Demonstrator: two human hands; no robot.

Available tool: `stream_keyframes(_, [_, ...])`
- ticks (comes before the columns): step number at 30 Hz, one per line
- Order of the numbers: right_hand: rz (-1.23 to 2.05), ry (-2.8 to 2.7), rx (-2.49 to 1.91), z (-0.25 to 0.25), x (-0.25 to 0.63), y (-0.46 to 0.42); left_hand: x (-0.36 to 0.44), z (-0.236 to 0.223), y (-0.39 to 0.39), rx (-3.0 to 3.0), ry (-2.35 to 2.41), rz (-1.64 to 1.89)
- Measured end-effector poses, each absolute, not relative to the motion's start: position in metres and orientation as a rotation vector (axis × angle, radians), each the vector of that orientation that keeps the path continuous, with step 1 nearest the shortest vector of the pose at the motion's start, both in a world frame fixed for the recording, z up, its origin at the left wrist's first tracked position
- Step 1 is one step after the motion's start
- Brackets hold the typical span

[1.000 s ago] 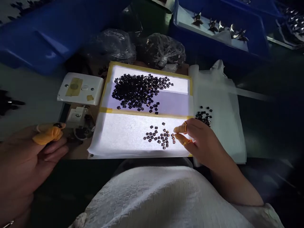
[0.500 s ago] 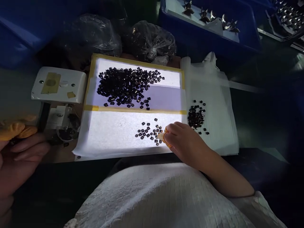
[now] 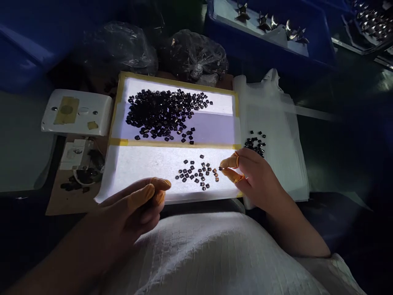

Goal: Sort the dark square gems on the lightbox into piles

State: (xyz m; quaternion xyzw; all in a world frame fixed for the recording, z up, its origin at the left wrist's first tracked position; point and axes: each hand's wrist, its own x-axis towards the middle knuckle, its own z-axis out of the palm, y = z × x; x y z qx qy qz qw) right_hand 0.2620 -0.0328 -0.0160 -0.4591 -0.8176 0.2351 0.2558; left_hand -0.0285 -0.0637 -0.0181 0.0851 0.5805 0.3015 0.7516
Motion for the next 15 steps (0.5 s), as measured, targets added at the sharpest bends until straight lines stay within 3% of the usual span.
stream_keyframes(7, [0.571, -2.26, -1.08, -0.006, 0.237, -0.043, 0.0, -0.022, -0.059, 0.386, 1.091, 0.416])
stream_keyframes(11, [0.386, -2.372, -1.018, -0.011, 0.215, -0.045, 0.01, -0.029, -0.057, 0.419, 1.035, 0.463])
stream_keyframes(15, [0.445, -2.266, -1.011, -0.008, 0.222, -0.04, -0.014, -0.015, -0.038, 0.503, 1.14, 0.599])
